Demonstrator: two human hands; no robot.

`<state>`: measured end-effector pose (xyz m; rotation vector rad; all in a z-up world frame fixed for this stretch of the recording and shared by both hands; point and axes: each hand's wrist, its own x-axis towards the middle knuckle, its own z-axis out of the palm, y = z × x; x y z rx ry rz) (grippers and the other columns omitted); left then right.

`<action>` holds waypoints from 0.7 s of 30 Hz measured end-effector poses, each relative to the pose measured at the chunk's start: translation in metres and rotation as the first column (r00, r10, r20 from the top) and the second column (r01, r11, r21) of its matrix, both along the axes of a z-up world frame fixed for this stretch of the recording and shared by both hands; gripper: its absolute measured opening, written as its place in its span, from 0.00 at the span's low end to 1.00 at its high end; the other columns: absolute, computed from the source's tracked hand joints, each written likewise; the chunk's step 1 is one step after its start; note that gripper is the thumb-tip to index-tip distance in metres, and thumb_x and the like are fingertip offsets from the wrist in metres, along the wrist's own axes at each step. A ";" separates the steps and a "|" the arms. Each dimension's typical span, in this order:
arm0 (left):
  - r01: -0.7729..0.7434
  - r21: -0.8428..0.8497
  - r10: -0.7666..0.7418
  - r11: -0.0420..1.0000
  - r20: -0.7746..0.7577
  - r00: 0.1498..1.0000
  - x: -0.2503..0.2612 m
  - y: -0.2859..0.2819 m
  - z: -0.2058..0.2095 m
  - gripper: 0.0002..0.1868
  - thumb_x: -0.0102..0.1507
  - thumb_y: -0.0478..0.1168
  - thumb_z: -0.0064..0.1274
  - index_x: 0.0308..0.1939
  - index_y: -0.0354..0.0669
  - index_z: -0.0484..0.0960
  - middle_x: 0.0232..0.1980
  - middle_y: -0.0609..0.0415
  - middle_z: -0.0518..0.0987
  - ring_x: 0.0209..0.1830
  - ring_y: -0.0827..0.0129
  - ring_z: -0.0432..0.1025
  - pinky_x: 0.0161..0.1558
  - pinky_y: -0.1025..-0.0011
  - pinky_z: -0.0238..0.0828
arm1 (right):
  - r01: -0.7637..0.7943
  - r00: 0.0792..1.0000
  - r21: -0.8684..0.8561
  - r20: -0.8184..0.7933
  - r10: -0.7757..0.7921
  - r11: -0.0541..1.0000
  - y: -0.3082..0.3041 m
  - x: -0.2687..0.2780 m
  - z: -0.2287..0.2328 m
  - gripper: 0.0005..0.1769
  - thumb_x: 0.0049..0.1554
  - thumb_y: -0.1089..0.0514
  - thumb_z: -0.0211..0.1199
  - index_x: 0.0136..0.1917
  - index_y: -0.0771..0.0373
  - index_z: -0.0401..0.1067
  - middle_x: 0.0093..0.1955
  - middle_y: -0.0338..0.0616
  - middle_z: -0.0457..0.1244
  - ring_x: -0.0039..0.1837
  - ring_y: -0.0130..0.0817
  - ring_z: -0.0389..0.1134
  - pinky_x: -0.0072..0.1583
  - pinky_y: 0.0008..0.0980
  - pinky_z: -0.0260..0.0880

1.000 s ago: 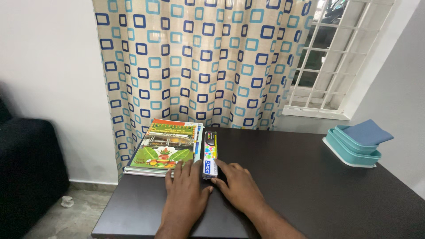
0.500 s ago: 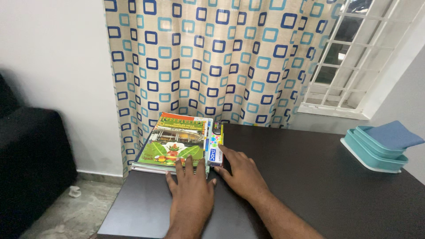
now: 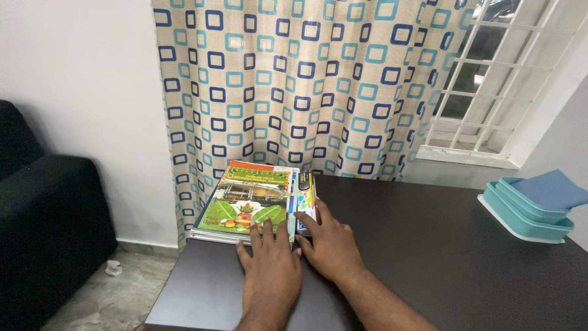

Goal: The person takes several items from a desk drawer and places them on the desk surface. They stack plastic containers, place a stack of books, a box of chalk, a water bottle, and several colored pens on the desk.

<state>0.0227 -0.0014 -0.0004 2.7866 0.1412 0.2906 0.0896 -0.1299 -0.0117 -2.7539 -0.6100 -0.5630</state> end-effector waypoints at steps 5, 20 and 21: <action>0.002 0.008 -0.002 1.000 -0.016 1.000 -0.003 0.001 0.003 0.35 0.68 0.51 0.45 0.76 0.49 0.54 0.82 0.42 0.50 0.81 0.45 0.36 0.73 0.34 0.33 | 0.027 1.000 0.142 -0.001 -0.027 0.990 -0.002 0.002 -0.004 0.25 0.57 0.50 0.65 0.67 0.52 0.68 0.75 0.55 0.53 0.67 0.51 0.67 0.62 0.52 0.69; 0.001 -0.022 0.000 1.000 0.039 0.999 -0.001 0.000 -0.002 0.40 0.67 0.51 0.46 0.78 0.45 0.48 0.82 0.40 0.48 0.82 0.43 0.37 0.72 0.34 0.34 | 0.119 0.984 0.762 -0.006 -0.177 0.637 -0.035 0.025 -0.018 0.26 0.52 0.62 0.66 0.65 0.58 0.74 0.67 0.50 0.67 0.65 0.42 0.73 0.63 0.35 0.72; 0.003 -0.034 -0.001 0.999 0.055 0.999 -0.001 0.000 -0.003 0.42 0.67 0.51 0.47 0.79 0.44 0.46 0.82 0.39 0.48 0.82 0.43 0.37 0.71 0.34 0.34 | 0.010 0.993 0.732 0.076 -0.095 0.681 -0.032 0.023 -0.017 0.26 0.52 0.63 0.66 0.65 0.60 0.74 0.68 0.51 0.66 0.66 0.43 0.71 0.64 0.36 0.71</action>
